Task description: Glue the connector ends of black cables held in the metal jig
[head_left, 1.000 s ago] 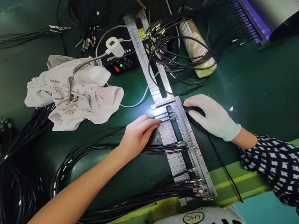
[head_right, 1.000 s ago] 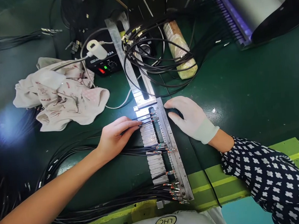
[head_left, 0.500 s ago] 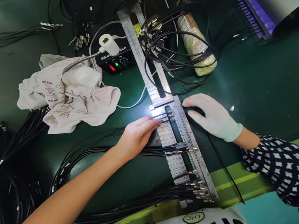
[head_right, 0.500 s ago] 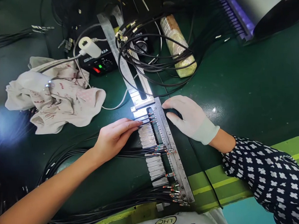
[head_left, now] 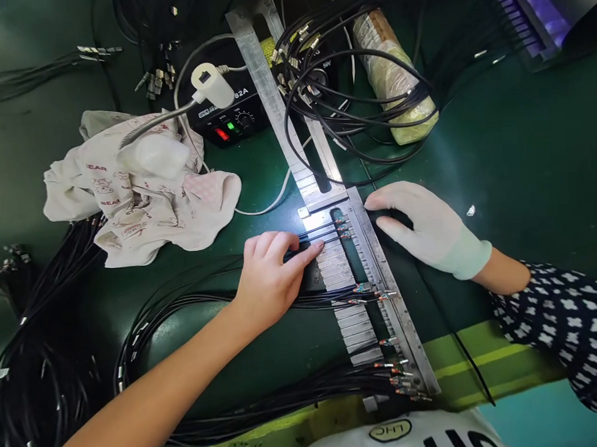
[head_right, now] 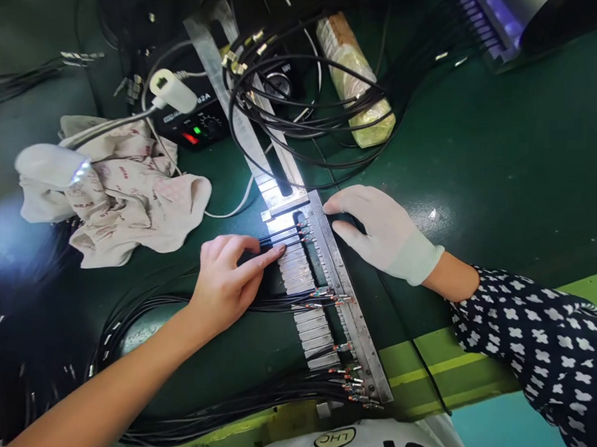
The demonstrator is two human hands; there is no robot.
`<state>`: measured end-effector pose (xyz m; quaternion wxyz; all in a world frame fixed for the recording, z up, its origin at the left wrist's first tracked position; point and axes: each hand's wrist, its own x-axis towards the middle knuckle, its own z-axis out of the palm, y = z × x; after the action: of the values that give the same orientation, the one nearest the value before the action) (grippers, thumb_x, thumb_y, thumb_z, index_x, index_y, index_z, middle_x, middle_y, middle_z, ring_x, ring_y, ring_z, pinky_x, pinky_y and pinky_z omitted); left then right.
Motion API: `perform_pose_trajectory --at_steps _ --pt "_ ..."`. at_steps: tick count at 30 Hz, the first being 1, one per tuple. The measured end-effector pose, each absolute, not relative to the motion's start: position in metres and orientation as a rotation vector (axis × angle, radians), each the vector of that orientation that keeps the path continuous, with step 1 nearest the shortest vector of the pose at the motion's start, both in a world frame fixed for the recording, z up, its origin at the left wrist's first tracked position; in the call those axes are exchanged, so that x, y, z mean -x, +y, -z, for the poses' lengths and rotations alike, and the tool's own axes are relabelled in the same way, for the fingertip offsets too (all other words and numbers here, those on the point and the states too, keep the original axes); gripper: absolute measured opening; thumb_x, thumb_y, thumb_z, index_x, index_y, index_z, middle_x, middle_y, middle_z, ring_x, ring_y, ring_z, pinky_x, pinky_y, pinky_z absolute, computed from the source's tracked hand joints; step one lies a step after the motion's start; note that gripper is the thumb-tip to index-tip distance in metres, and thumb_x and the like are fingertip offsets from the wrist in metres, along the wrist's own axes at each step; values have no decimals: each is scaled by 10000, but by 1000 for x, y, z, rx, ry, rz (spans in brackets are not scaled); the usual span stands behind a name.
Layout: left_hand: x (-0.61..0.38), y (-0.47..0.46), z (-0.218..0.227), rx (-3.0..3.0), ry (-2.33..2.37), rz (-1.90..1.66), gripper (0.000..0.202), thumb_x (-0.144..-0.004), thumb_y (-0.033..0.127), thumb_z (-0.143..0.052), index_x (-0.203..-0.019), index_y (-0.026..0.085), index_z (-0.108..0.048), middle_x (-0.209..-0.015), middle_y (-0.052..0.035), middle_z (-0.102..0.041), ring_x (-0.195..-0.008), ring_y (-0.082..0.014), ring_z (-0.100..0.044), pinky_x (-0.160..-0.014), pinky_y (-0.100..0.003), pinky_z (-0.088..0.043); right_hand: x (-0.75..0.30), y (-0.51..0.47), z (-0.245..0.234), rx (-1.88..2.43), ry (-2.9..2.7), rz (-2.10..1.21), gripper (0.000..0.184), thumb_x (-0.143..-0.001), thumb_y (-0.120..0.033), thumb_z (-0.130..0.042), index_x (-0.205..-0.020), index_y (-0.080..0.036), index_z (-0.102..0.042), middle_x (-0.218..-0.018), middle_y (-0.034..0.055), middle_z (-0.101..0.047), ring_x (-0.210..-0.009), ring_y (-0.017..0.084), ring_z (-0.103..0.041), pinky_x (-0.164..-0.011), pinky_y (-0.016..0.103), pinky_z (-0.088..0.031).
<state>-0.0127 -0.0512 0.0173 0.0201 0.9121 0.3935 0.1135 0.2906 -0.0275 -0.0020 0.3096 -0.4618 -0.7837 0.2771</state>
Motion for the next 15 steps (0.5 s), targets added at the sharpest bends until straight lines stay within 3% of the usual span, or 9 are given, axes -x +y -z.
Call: perform_pose_trajectory --at_steps 5,8,12,15 --pt "-18 -34 -15 -2941 1006 -358 360 -966 143 -492 -1282 234 -638 -1035 -80 -665 -922 -219 -549 -804 -390 -381 -291 -27 4 1221 -2076 -687 248 -969 -220 -548 -1194 -249 -648 -1210 63 -694 -1159 273 -643 -1060 519 -519" --pt "-28 -35 -15 -2941 1107 -336 343 -989 181 -469 -1286 225 -635 -1036 -98 -673 -938 -238 -565 -775 -392 -375 -292 -27 6 1196 -2087 -672 248 -966 -212 -548 -1189 -245 -651 -1207 63 -695 -1157 268 -644 -1054 506 -522" --pt "-15 -54 -34 -2569 1165 -239 227 -1017 239 -456 -1135 170 -637 -1000 -92 -665 -924 -216 -560 -784 -371 -413 -293 -28 6 1192 -2075 -686 261 -959 -215 -552 -1195 -250 -657 -1211 61 -696 -1161 276 -645 -1048 510 -527" --pt "0 -72 -49 -2182 1063 -103 189 -1013 332 -521 -1115 193 -597 -1005 -44 -641 -938 -177 -559 -836 -332 -454 -293 -28 6 1183 -2079 -699 267 -959 -226 -550 -1200 -245 -661 -1209 65 -697 -1156 290 -646 -1040 529 -527"
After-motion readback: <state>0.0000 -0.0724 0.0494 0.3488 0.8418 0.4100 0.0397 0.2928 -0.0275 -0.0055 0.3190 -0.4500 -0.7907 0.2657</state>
